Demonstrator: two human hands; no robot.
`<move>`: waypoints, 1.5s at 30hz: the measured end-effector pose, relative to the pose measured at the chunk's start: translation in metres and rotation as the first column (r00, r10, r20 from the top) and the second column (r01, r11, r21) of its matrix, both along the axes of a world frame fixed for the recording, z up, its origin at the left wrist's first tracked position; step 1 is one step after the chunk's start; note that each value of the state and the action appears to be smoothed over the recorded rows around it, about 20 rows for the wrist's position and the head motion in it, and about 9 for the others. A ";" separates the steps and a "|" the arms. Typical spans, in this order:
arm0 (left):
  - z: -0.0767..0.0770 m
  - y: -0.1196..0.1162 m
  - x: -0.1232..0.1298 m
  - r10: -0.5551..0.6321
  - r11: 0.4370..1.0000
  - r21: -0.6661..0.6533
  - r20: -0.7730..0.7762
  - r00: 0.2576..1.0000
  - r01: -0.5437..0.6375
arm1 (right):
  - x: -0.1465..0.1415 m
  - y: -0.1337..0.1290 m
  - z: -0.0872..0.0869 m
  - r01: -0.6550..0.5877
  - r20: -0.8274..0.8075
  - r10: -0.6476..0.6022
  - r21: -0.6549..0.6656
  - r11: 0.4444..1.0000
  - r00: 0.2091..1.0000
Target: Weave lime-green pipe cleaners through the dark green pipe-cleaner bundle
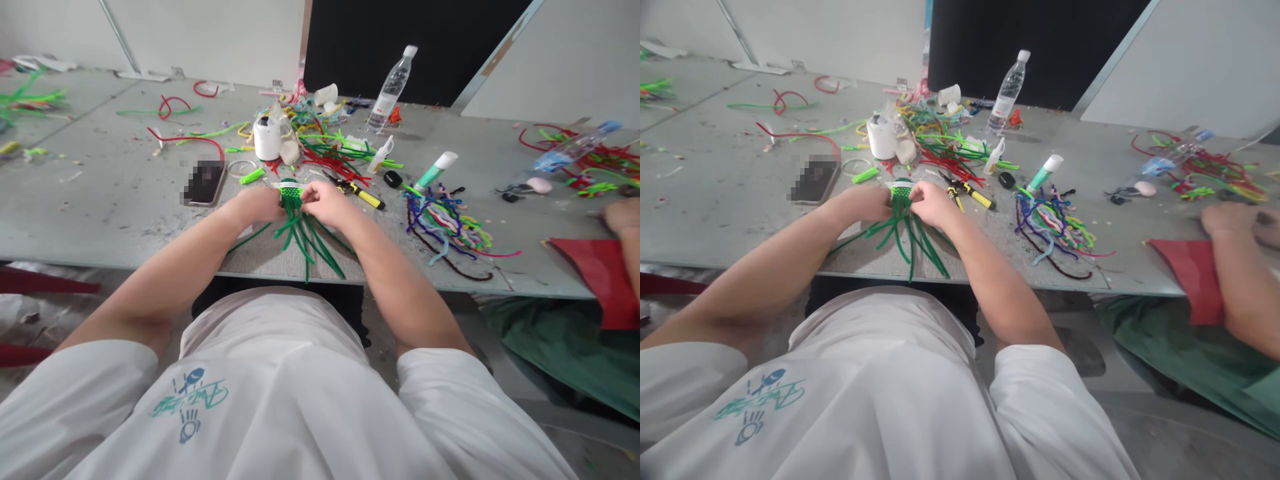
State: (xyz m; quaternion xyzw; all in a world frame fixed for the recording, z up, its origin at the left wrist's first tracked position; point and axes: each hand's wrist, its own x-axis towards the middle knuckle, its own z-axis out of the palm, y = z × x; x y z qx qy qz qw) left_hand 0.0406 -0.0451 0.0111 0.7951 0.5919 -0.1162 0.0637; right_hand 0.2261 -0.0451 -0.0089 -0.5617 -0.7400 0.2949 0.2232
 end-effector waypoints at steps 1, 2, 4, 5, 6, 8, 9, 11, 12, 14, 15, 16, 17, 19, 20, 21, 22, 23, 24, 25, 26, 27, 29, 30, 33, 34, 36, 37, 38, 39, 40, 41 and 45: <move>0.000 0.000 0.000 0.004 1.000 0.001 0.004 1.000 -0.004 | 0.001 0.000 0.001 0.001 0.027 -0.001 0.007 1.000 1.000; -0.001 0.000 0.000 0.007 1.000 0.003 0.009 1.000 -0.007 | 0.002 -0.001 0.001 0.000 0.057 0.000 0.012 1.000 0.998; -0.001 0.000 0.000 0.010 1.000 0.005 0.019 1.000 -0.010 | 0.003 -0.003 0.004 -0.009 0.119 0.007 0.013 1.000 0.993; -0.002 -0.001 0.000 0.009 1.000 0.007 0.022 1.000 -0.009 | 0.003 -0.004 0.005 -0.016 0.151 0.015 0.007 1.000 0.988; -0.002 -0.001 0.001 0.006 1.000 0.009 0.024 1.000 -0.006 | 0.003 -0.005 0.007 -0.026 0.185 0.025 0.001 1.000 0.982; -0.002 -0.003 0.001 -0.003 1.000 0.013 0.024 1.000 0.003 | 0.002 -0.007 0.009 -0.046 0.247 0.046 -0.009 0.999 0.968; -0.003 -0.003 0.001 -0.008 1.000 0.017 0.024 1.000 0.007 | 0.002 -0.008 0.010 -0.054 0.273 0.055 -0.009 0.998 0.960; -0.003 -0.003 0.001 -0.012 1.000 0.026 0.025 1.000 0.012 | 0.001 -0.008 0.012 -0.065 0.308 0.063 -0.005 0.998 0.949; -0.004 -0.003 0.001 -0.014 0.999 0.029 0.025 1.000 0.014 | 0.001 -0.008 0.012 -0.067 0.317 0.065 -0.004 0.998 0.946; -0.005 -0.002 0.000 -0.020 0.999 0.029 0.024 0.999 0.020 | 0.001 -0.008 0.012 -0.069 0.331 0.066 -0.005 0.998 0.941; -0.005 -0.001 0.000 -0.023 0.999 0.026 0.023 0.999 0.022 | 0.001 -0.008 0.013 -0.069 0.337 0.067 -0.006 0.998 0.939; -0.005 -0.001 0.000 -0.025 0.999 0.022 0.021 0.999 0.024 | 0.000 -0.009 0.013 -0.069 0.342 0.067 -0.006 0.998 0.937; -0.005 0.000 -0.001 -0.025 1.000 0.017 0.019 0.999 0.025 | 0.000 -0.009 0.013 -0.070 0.348 0.068 -0.008 0.998 0.935; -0.005 0.001 -0.001 -0.026 1.000 0.010 0.016 1.000 0.026 | 0.000 -0.011 0.014 -0.071 0.354 0.070 -0.010 0.997 0.932; -0.005 0.001 -0.001 -0.026 1.000 0.007 0.015 1.000 0.026 | 0.000 -0.012 0.014 -0.074 0.357 0.073 -0.012 0.997 0.931; -0.004 0.001 -0.001 -0.027 1.000 0.005 0.014 1.000 0.027 | 0.000 -0.014 0.015 -0.079 0.359 0.079 -0.016 0.997 0.930; -0.004 0.001 0.000 -0.028 1.000 0.003 0.014 1.000 0.028 | 0.001 -0.015 0.016 -0.089 0.360 0.091 -0.022 0.996 0.928; -0.004 0.001 0.000 -0.029 1.000 0.002 0.016 0.999 0.029 | 0.001 -0.016 0.017 -0.107 0.362 0.111 -0.031 0.994 0.926; -0.004 0.001 0.000 -0.030 1.000 0.002 0.019 0.999 0.030 | 0.002 -0.017 0.017 -0.129 0.363 0.135 -0.043 0.991 0.922; -0.004 0.001 0.000 -0.032 0.999 0.002 0.023 0.999 0.032 | 0.003 -0.019 0.018 -0.152 0.366 0.161 -0.054 0.987 0.917; -0.003 0.001 0.000 -0.035 0.999 0.002 0.028 0.999 0.035 | 0.003 -0.019 0.019 -0.174 0.369 0.184 -0.062 0.983 0.911; -0.003 0.001 0.000 -0.039 0.999 0.001 0.033 0.999 0.039 | 0.004 -0.020 0.020 -0.195 0.370 0.206 -0.067 0.979 0.906; -0.002 0.001 0.000 -0.047 0.999 -0.002 0.042 0.998 0.048 | 0.006 -0.021 0.021 -0.229 0.369 0.241 -0.076 0.970 0.898; -0.002 0.001 -0.001 -0.051 0.999 -0.005 0.044 0.998 0.052 | 0.006 -0.021 0.022 -0.244 0.364 0.257 -0.082 0.966 0.895; -0.001 0.002 -0.002 -0.059 0.998 -0.017 0.047 0.997 0.060 | 0.006 -0.022 0.023 -0.281 0.351 0.295 -0.093 0.955 0.889; -0.001 0.002 -0.003 -0.061 0.998 -0.020 0.049 0.997 0.062 | 0.006 -0.022 0.023 -0.286 0.350 0.299 -0.088 0.954 0.888; -0.002 0.004 -0.003 -0.062 0.998 -0.023 0.051 0.997 0.064 | 0.006 -0.022 0.023 -0.285 0.353 0.292 -0.072 0.956 0.889; -0.002 0.004 -0.004 -0.063 0.998 -0.024 0.052 0.997 0.064 | 0.006 -0.022 0.023 -0.279 0.356 0.284 -0.066 0.958 0.890; -0.002 0.005 -0.004 -0.063 0.998 -0.024 0.050 0.997 0.064 | 0.006 -0.022 0.024 -0.270 0.361 0.274 -0.062 0.961 0.892; -0.002 0.006 -0.004 -0.062 0.998 -0.026 0.048 0.997 0.063 | 0.006 -0.022 0.024 -0.262 0.365 0.265 -0.061 0.963 0.892; -0.003 0.006 -0.004 -0.062 0.998 -0.027 0.045 0.997 0.063 | 0.006 -0.021 0.025 -0.253 0.370 0.258 -0.061 0.966 0.893; -0.003 0.006 -0.004 -0.062 0.998 -0.028 0.041 0.997 0.063 | 0.006 -0.021 0.025 -0.246 0.373 0.251 -0.061 0.967 0.893; -0.003 0.007 -0.004 -0.070 0.997 -0.025 0.036 0.997 0.071 | 0.006 -0.019 0.026 -0.219 0.385 0.222 -0.051 0.974 0.896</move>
